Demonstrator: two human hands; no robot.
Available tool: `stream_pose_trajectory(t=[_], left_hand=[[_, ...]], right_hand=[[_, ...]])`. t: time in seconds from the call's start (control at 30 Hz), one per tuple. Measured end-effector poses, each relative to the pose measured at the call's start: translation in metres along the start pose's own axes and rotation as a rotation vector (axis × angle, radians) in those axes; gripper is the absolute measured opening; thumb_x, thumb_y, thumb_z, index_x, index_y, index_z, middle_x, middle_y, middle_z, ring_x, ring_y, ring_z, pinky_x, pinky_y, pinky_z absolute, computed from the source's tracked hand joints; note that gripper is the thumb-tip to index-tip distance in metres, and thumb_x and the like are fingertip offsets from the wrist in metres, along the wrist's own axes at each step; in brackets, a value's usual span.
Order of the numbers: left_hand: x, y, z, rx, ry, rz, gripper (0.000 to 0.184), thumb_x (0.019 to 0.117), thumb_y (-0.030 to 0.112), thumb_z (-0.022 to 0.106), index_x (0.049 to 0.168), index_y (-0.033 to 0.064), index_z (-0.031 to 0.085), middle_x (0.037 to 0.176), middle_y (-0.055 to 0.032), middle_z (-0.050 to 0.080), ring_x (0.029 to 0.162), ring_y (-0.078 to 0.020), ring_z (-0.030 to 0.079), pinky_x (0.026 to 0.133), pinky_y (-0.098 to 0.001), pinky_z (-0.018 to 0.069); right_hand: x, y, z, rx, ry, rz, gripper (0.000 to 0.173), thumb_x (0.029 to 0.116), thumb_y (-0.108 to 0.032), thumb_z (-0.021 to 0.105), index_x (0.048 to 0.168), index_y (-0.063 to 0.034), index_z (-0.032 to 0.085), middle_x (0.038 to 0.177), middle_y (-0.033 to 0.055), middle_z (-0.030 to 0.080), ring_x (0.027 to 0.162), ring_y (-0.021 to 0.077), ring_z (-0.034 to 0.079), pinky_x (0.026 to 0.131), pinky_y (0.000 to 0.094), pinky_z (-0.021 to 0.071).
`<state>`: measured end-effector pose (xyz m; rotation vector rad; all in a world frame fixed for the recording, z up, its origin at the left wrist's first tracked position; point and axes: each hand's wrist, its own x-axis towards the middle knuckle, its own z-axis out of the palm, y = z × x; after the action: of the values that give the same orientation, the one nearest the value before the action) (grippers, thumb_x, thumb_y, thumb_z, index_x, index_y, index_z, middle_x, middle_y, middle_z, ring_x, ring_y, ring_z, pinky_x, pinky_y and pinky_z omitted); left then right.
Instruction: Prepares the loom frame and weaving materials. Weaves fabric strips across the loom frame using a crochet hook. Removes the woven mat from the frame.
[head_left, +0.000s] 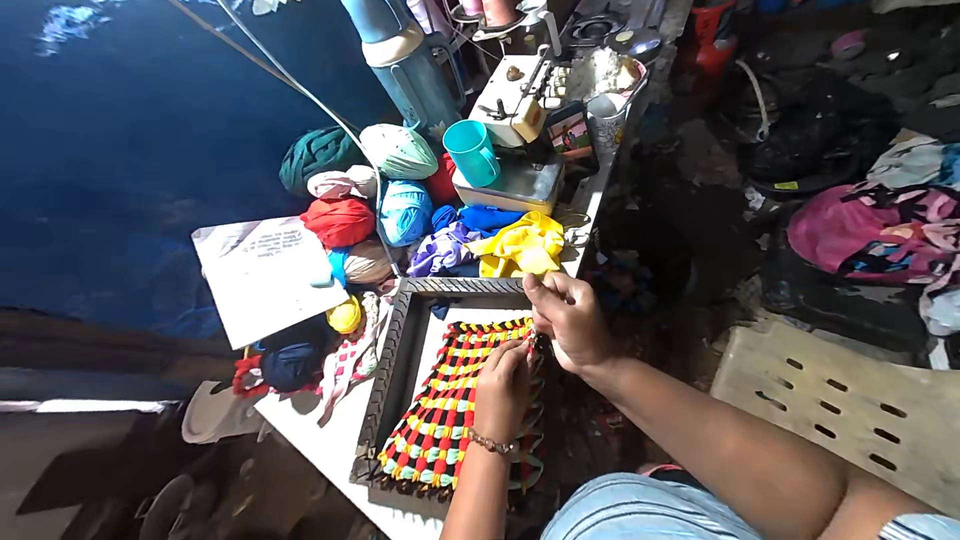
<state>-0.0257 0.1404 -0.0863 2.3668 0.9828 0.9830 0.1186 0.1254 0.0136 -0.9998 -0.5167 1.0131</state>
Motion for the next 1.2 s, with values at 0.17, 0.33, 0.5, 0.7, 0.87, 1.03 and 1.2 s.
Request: stream_pose_trajectory(t=[0.17,0.33,0.5,0.7,0.87,1.03,1.2], left_hand=[[-0.003,-0.004,-0.005,-0.052,-0.003,-0.021,0.021,0.0862,0.007,0.069,0.104,0.0018,0.077,0.101,-0.0155,0.074,0.086,-0.0183,0.072,0.077,-0.0283,0.0598],[-0.008,-0.008,-0.006,-0.140,0.027,-0.006,0.011,0.0863,0.006,0.070,0.091,0.0013,0.079,0.102,-0.0162,0.075,0.099,-0.0173,0.073,0.090,-0.0240,0.0574],[-0.009,-0.010,-0.008,-0.125,-0.015,-0.025,0.017,0.0798,0.003,0.066,0.092,0.0005,0.078,0.105,-0.0167,0.075,0.099,-0.0189,0.073,0.089,-0.0263,0.0581],[-0.009,-0.011,-0.001,-0.038,-0.004,0.016,0.012,0.0818,0.006,0.068,0.088,0.0025,0.078,0.101,-0.0157,0.075,0.094,-0.0190,0.073,0.085,-0.0251,0.0588],[-0.008,-0.011,0.006,0.036,0.006,0.036,0.011,0.0837,0.006,0.067,0.086,0.0035,0.078,0.097,-0.0166,0.075,0.092,-0.0249,0.075,0.083,-0.0318,0.0609],[-0.004,-0.010,0.009,0.042,0.012,0.033,0.012,0.0838,0.007,0.067,0.087,0.0028,0.078,0.096,-0.0161,0.075,0.092,-0.0255,0.074,0.085,-0.0329,0.0603],[-0.001,-0.012,0.012,0.034,0.061,0.084,0.011,0.0839,0.008,0.068,0.085,0.0033,0.078,0.093,-0.0150,0.075,0.090,-0.0222,0.074,0.084,-0.0291,0.0600]], right_hand=[[-0.004,-0.001,-0.025,0.462,-0.050,0.099,0.056,0.1065,-0.031,0.039,0.051,-0.0236,0.040,0.045,-0.0115,0.034,0.039,0.0002,0.034,0.043,0.0177,0.0306],[0.016,0.024,-0.068,0.817,0.039,0.315,0.072,0.1038,-0.066,0.029,0.050,-0.0205,0.043,0.043,-0.0076,0.038,0.036,0.0058,0.041,0.040,0.0225,0.0385],[0.024,0.052,-0.081,0.890,0.208,0.402,0.073,0.1057,-0.064,0.021,0.049,-0.0201,0.036,0.040,-0.0065,0.034,0.032,0.0058,0.036,0.036,0.0221,0.0333],[0.021,0.070,-0.091,0.872,0.401,0.481,0.068,0.1097,-0.052,0.020,0.051,-0.0206,0.030,0.039,-0.0057,0.030,0.031,0.0064,0.033,0.035,0.0223,0.0332],[0.019,0.065,-0.094,0.811,0.283,0.404,0.070,0.1084,-0.057,0.020,0.049,-0.0209,0.031,0.039,-0.0058,0.031,0.031,0.0073,0.033,0.035,0.0243,0.0338],[0.019,0.041,-0.087,0.474,-0.323,0.167,0.064,0.1022,-0.063,0.038,0.049,-0.0265,0.042,0.044,-0.0129,0.038,0.040,0.0008,0.041,0.045,0.0209,0.0382],[0.006,0.003,-0.038,0.137,-0.452,0.127,0.050,0.1054,-0.028,0.034,0.056,-0.0263,0.037,0.048,-0.0149,0.032,0.043,-0.0022,0.033,0.046,0.0173,0.0313]])
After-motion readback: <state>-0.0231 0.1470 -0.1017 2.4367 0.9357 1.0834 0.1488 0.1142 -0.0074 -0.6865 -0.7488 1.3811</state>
